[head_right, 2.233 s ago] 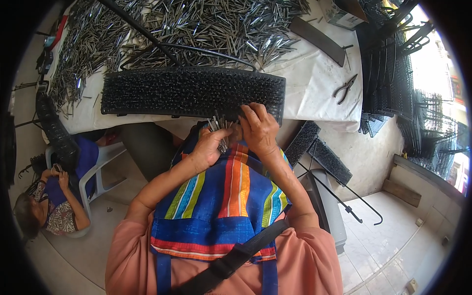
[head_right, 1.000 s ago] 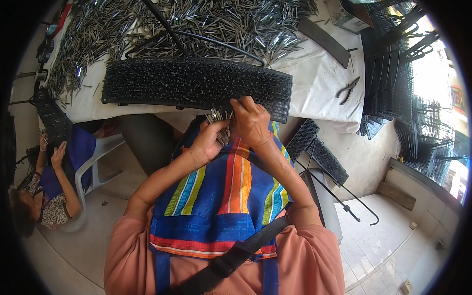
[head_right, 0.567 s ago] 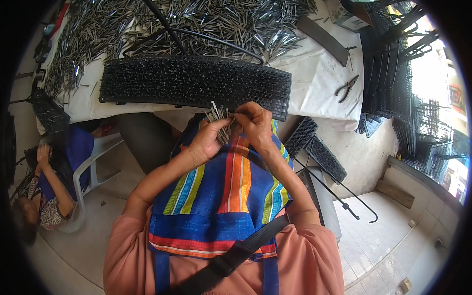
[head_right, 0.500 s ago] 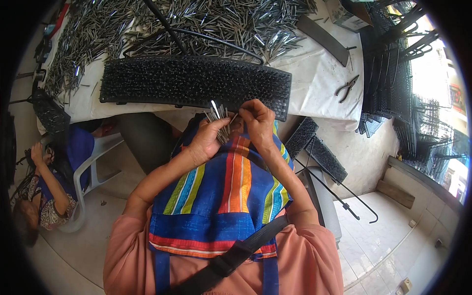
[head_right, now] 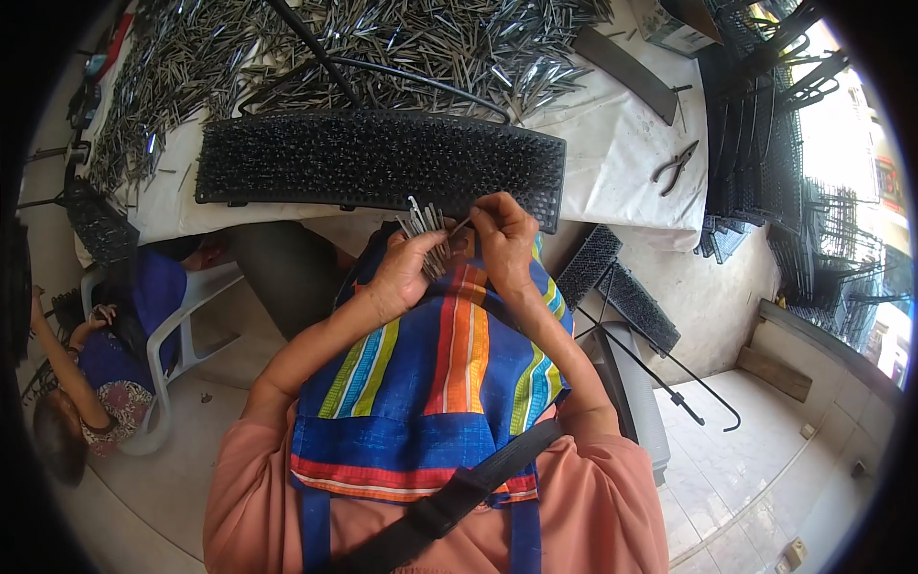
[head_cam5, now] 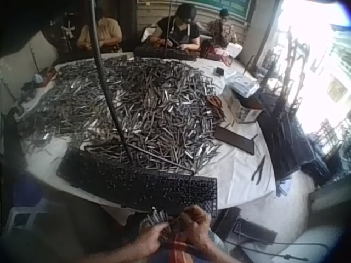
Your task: The person assembles small metal parts into a holder strip by hand.
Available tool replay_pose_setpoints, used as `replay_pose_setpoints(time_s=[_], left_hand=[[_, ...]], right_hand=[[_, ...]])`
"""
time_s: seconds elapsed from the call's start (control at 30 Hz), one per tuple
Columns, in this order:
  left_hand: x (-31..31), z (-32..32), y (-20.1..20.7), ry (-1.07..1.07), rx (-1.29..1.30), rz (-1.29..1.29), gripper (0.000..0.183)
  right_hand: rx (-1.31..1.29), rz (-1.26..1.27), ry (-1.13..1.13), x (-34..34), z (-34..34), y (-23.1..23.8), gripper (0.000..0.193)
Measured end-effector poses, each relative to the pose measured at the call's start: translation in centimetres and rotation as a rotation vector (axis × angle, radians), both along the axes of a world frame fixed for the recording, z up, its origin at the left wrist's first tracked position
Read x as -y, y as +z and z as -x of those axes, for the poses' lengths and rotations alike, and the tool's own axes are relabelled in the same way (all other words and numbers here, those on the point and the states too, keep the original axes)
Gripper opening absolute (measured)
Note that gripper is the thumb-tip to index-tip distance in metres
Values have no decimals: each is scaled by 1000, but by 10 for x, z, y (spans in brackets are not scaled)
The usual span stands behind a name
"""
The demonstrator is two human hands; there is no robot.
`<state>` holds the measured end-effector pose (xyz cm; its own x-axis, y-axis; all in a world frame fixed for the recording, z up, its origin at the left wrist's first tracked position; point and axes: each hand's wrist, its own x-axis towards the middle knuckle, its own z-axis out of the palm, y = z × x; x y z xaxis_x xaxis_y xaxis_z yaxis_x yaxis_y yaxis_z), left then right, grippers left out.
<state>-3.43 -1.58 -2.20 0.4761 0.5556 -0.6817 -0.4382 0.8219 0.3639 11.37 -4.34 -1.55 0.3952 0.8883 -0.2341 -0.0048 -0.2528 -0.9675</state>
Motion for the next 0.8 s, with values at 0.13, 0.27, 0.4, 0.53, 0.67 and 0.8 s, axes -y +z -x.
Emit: replay_pose_setpoints(time_s=[0.13, 0.27, 0.4, 0.53, 0.67, 0.8], left_hand=[[2, 5, -3, -12, -100, -51, 20], [1, -2, 5, -74, -135, -89, 19], [-1, 2, 3, -101, -120, -84, 18], [-2, -1, 9, -46, -96, -36, 17], [-3, -1, 5, -63, -57, 4, 20], [-2, 2, 4, -64, -50, 10, 21]], right_hand=[[159, -144, -160, -9, 0, 10, 4], [649, -293, -39, -20, -10, 12, 7], [775, -368, 82, -23, -12, 20, 9], [822, -421, 107, -19, -12, 19, 11], [977, -373, 199, -18, -6, 17, 14], [943, -316, 195, -14, -3, 19, 13]])
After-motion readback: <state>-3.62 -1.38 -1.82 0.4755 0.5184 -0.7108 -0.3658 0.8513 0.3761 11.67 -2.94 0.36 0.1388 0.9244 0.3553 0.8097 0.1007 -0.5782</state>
